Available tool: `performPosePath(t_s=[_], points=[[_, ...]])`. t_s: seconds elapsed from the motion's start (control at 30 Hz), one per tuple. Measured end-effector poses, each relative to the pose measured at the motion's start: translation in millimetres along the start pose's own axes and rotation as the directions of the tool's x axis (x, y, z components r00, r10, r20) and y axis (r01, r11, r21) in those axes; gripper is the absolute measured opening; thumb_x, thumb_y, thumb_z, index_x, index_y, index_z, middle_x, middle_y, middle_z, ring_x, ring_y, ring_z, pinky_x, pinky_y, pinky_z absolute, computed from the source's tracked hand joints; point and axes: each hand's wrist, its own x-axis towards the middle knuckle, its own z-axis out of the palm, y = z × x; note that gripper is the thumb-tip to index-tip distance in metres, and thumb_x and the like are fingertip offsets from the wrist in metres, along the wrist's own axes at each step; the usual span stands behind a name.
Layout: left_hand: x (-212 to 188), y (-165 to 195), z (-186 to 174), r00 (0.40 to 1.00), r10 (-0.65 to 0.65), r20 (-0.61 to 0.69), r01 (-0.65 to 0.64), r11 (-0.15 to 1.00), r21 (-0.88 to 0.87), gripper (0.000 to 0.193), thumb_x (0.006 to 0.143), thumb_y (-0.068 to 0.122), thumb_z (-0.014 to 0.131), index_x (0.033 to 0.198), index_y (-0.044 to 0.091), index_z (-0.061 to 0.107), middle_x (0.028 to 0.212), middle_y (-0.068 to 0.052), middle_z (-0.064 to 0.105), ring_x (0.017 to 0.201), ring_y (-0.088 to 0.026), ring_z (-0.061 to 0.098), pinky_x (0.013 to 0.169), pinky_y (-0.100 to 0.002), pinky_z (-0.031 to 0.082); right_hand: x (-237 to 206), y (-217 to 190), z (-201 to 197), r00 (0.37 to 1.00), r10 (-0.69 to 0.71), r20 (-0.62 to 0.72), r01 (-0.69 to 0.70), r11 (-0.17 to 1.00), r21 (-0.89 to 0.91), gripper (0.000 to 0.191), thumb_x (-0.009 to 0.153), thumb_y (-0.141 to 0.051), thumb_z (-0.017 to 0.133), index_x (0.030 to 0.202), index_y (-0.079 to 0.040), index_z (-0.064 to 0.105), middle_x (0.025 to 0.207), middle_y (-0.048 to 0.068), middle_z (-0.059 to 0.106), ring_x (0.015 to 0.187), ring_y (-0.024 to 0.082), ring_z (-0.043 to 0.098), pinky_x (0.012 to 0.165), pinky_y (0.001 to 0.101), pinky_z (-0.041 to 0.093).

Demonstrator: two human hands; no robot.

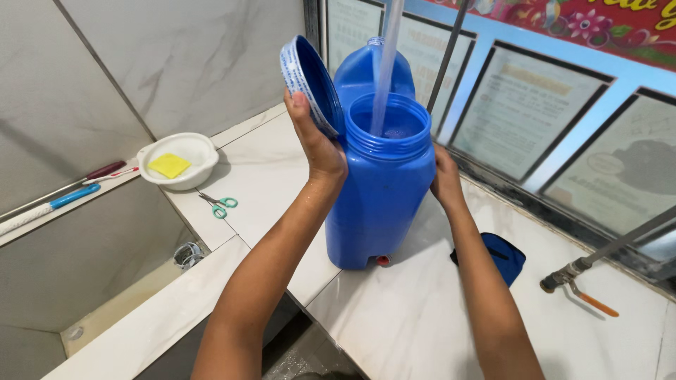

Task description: The person cleans a blue water jug by cutting off a seal, scrubbing the exterior with a sponge, and rinsing it thoroughly. They then use a heat gun to shrink a seal on the lid and wipe the jug with a cloth before placing the lid on the filled jug.

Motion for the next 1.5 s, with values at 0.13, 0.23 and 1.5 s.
performPosePath(t_s=[0.13,0.23,1.5], points=[[0.8,2.0,1.5,1.000,0.021,0.018,-0.020,1.000,-0.022,0.090,0.092,0.067,0.049,0.155,0.007,0.027,0.134,-0.018,0.045,0.131,-0.031,0.049,0.109,-0.045,0.050,24.8,49.7,20.5,0.977,0.085,0.198,-0.098,0.994,0.053,0.044,0.096,-0.023,0.064,0.135,-0.002,0.063,0.132,0.015,0.068,0.121,0.026,0.064,0.104,0.0401,0.050],[0.4,2.7,1.3,0.999,0.046,0.023,-0.047,0.999,0.022,0.087,0.096,0.065,0.048,0.156,0.004,0.031,0.137,-0.018,0.048,0.132,-0.029,0.050,0.113,-0.041,0.046,36.1,70.4,41.2,0.979,0.029,0.201,-0.025,0.999,-0.022,0.044,0.095,-0.024,0.065,0.134,-0.004,0.064,0.131,0.015,0.068,0.120,0.029,0.063,0.102,0.0428,0.049],[-2.3,-5.7,-8.4,0.999,-0.010,0.033,0.008,0.999,0.041,0.095,0.093,0.070,0.050,0.157,0.004,0.026,0.142,-0.022,0.043,0.137,-0.030,0.045,0.114,-0.041,0.046,-38.0,129.9,42.8,0.986,0.002,0.168,0.128,0.633,-0.763,0.029,0.092,-0.029,0.067,0.119,-0.018,0.069,0.116,0.008,0.063,0.098,0.034,0.057,0.080,0.0525,0.046]])
